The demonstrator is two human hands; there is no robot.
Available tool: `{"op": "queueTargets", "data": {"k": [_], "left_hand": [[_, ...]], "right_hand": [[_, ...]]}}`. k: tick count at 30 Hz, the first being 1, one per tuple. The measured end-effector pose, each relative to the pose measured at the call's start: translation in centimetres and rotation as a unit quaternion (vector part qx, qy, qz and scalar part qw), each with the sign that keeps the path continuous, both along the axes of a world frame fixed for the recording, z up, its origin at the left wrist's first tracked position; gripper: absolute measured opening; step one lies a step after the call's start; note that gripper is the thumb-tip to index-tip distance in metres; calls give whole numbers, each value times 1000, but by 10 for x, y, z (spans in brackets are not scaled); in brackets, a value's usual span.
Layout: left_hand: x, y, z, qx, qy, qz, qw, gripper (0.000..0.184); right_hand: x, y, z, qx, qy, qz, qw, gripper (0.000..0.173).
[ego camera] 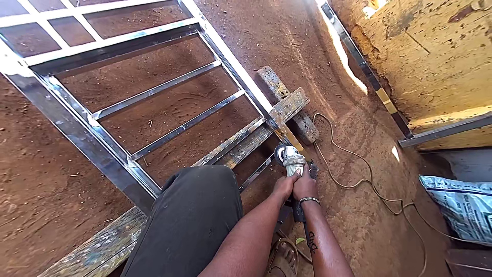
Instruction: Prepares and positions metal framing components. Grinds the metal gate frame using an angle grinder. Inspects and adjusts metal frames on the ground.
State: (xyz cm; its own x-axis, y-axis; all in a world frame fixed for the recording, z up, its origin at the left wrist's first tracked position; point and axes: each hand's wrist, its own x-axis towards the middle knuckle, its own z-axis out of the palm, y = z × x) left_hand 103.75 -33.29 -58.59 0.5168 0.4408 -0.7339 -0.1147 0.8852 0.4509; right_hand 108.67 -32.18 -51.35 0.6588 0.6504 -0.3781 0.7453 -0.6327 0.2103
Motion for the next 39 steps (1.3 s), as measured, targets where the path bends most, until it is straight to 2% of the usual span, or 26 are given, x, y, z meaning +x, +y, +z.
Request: {"op": "queueTargets", "data": {"k": [3,9,19,24,30,34,39], "left_hand": [[6,-4,-5,-9,-17,12,1000,82],[0,3,13,-14,-11,23,1000,83],[1,5,7,-20,1,29,999,84],[-5,12,15,-28,-2,27,999,85],[4,3,3,-30,-8,26,999,83],[-9,12,13,-35,-7,23,999,84],[10,-4,-13,-11,7,18,1000,84]], "right_hand": [[8,-5,-4,10,-3,15,1000,66],[-1,9,15,-28,4,15,999,65],[-6,13,18,-42,0,21,999,64],[-4,18,12,-28,2,19,999,64],[2,6,9,-19,3,17,1000,64],[-6,15,8,-5,13,11,1000,63],[14,-3,-11,17,7,27,999,66]]}}
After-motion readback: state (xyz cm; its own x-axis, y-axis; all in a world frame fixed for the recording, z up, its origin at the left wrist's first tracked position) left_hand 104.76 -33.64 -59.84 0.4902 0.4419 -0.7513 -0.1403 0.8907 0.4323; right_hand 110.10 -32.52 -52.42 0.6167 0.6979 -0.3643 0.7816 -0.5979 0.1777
